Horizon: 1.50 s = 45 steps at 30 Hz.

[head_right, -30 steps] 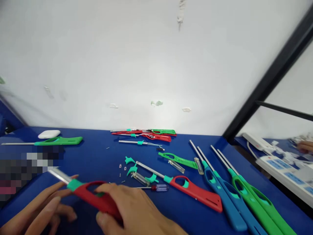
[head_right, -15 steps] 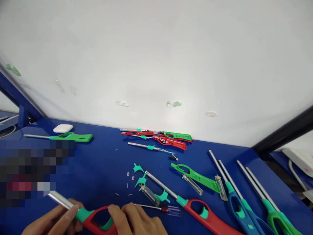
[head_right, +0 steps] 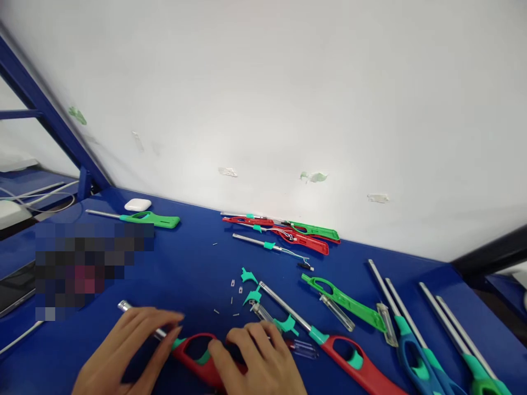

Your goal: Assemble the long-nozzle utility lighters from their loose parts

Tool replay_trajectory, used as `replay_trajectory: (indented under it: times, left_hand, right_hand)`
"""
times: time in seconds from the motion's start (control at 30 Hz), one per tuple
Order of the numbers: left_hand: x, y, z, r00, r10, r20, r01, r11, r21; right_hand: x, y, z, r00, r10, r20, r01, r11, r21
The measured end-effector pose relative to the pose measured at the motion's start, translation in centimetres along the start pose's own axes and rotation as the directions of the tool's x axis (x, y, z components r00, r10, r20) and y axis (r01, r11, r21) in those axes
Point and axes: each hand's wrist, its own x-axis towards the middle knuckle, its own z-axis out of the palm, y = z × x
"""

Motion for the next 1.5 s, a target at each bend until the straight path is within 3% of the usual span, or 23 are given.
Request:
replay_trajectory:
  times: [0.07,0.13,0.17,0.27,0.43,0.53,0.67,0.83,1.0,1.17,1.4,1.5]
  left_hand:
    - [1.3,-0.3,0.6,0.986,0.048,0.158,-0.054,0.998,0.037]
    - [2.7,-0.3,1.1,0.908,0.065,0.414,-0.094,0.994,0.050]
    - [3.4,-0.2,1.3,0.885,0.046,0.464,-0.086,0.994,0.065]
    - [4.9,0.1,2.0,0.842,0.012,0.540,-0.066,0.994,0.082]
    - [5.8,-0.2,3.0,0.802,-0.039,0.595,-0.033,0.993,0.110]
    - [5.6,-0.6,3.2,0.814,-0.045,0.580,-0.007,0.996,0.088]
    - [5.0,-0.4,2.6,0.860,-0.057,0.506,0.071,0.997,-0.009]
    - [4.2,1.5,1.2,0.907,-0.148,0.393,0.221,0.964,-0.148]
    - [3.4,3.7,1.3,0.925,-0.235,0.297,0.316,0.912,-0.262]
    - [2.1,5.3,1.9,0.925,-0.292,0.243,0.361,0.874,-0.324]
    - [0.3,5.9,2.0,0.895,-0.419,0.152,0.441,0.782,-0.440]
    - [0.0,5.7,2.2,0.907,-0.406,0.113,0.413,0.806,-0.423]
  right_hand:
    - [0.6,0.5,-0.9,0.998,0.047,-0.051,-0.045,0.998,0.046]
    - [1.0,1.4,-2.2,0.996,0.084,-0.007,-0.084,0.995,0.053]
    - [1.0,2.0,-2.9,0.994,0.087,0.064,-0.089,0.995,0.041]
    - [0.8,4.1,-4.8,0.949,0.005,0.316,-0.013,1.000,0.026]
    - [0.3,5.8,-5.2,0.867,0.051,0.496,-0.047,0.999,-0.022]
    - [0.3,5.5,-4.6,0.862,0.014,0.506,0.022,0.998,-0.066]
    - [0.5,4.9,-4.2,0.886,-0.040,0.462,0.092,0.991,-0.092]
    - [0.9,4.7,-4.8,0.933,0.055,0.357,-0.034,0.997,-0.066]
    - [1.4,4.5,-5.7,0.952,0.214,0.217,-0.222,0.975,0.015]
    - [1.1,3.8,-5.5,0.858,0.466,0.216,-0.494,0.864,0.101]
    - [1.0,3.3,-5.1,0.745,0.606,0.278,-0.663,0.716,0.218]
    - [1.5,3.5,-5.7,0.684,0.629,0.369,-0.729,0.568,0.382]
